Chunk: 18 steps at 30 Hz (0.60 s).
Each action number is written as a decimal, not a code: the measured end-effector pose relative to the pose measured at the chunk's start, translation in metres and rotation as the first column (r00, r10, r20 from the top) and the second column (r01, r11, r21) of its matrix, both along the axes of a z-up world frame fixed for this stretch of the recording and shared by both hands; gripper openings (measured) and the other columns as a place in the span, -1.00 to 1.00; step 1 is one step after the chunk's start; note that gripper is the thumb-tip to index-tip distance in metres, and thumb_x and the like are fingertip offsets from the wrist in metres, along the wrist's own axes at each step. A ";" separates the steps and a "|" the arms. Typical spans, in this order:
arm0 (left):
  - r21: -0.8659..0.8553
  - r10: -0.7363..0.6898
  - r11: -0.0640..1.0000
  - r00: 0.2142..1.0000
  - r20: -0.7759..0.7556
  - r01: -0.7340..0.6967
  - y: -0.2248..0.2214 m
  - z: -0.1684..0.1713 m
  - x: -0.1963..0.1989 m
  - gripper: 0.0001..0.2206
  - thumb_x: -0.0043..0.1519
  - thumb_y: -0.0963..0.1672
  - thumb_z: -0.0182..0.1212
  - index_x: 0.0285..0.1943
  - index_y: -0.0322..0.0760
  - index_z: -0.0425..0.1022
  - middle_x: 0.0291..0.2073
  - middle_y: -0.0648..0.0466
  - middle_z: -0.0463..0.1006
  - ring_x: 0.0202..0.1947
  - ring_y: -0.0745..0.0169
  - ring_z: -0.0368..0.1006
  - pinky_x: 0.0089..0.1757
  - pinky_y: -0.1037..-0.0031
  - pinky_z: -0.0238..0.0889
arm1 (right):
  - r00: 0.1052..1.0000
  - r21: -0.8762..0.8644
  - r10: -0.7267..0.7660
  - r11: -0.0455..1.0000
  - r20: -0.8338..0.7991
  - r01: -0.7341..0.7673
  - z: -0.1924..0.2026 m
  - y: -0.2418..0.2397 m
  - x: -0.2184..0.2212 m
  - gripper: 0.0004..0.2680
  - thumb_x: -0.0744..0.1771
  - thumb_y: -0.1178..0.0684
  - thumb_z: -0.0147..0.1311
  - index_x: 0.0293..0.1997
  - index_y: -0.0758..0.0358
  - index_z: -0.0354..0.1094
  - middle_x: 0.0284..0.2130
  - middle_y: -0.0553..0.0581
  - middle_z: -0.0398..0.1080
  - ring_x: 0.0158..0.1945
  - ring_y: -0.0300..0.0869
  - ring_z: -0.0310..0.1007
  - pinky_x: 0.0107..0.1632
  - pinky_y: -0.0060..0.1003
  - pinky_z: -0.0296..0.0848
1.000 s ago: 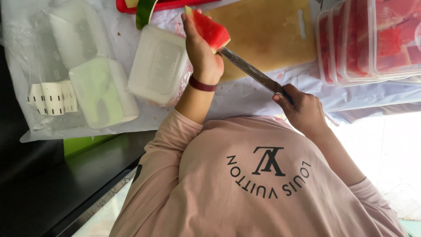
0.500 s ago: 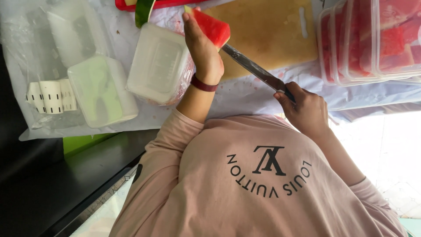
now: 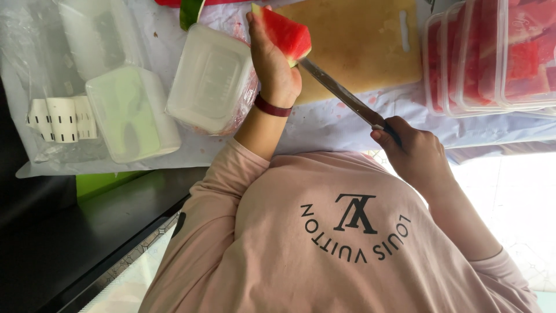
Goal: Cutting watermelon and pineapple into pieces and organizing them into plastic containers for packaging.
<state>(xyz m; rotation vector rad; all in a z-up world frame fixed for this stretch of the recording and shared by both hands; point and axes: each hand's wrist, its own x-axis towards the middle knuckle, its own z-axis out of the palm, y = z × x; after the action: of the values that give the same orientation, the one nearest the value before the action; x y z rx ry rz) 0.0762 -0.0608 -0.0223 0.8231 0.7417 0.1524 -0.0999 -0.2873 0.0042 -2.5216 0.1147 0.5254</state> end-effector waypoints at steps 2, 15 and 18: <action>0.018 0.015 1.000 0.997 0.075 -0.017 -0.002 -0.002 0.000 -0.28 0.11 0.19 0.03 0.42 -0.17 0.29 0.33 -0.01 0.36 0.23 0.05 0.31 0.09 0.15 0.29 | 0.989 0.001 -0.081 0.997 -0.125 0.082 0.014 0.006 0.002 -0.71 0.43 -0.29 -0.07 -0.06 0.12 0.33 -0.50 0.21 0.40 -0.38 0.31 0.37 -0.27 0.06 0.31; 0.184 0.049 0.980 0.990 0.134 -0.073 -0.002 -0.015 0.005 -0.37 0.26 0.18 -0.12 0.36 -0.24 0.34 0.30 0.00 0.34 0.29 0.00 0.27 0.02 0.12 0.36 | 0.981 -0.027 -0.097 0.995 -0.171 0.093 0.018 0.010 -0.001 -0.71 0.41 -0.29 -0.09 0.04 0.03 0.38 -0.42 0.23 0.49 -0.24 0.38 0.45 -0.22 0.11 0.35; 0.059 -0.010 0.998 0.995 0.095 0.004 0.007 -0.020 0.011 -0.39 0.24 0.15 -0.02 0.35 -0.23 0.37 0.20 -0.03 0.38 0.20 0.02 0.31 0.14 0.11 0.28 | 0.984 -0.069 -0.105 0.993 -0.147 0.095 0.018 0.008 -0.005 -0.72 0.42 -0.30 -0.08 0.01 0.03 0.39 -0.40 0.27 0.50 -0.23 0.42 0.44 -0.20 0.15 0.35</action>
<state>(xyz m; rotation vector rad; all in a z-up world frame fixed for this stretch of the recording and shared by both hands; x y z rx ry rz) 0.0873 -0.0536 -0.0422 0.8680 0.6472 0.2065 -0.1053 -0.2794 0.0222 -2.5179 0.3169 0.6804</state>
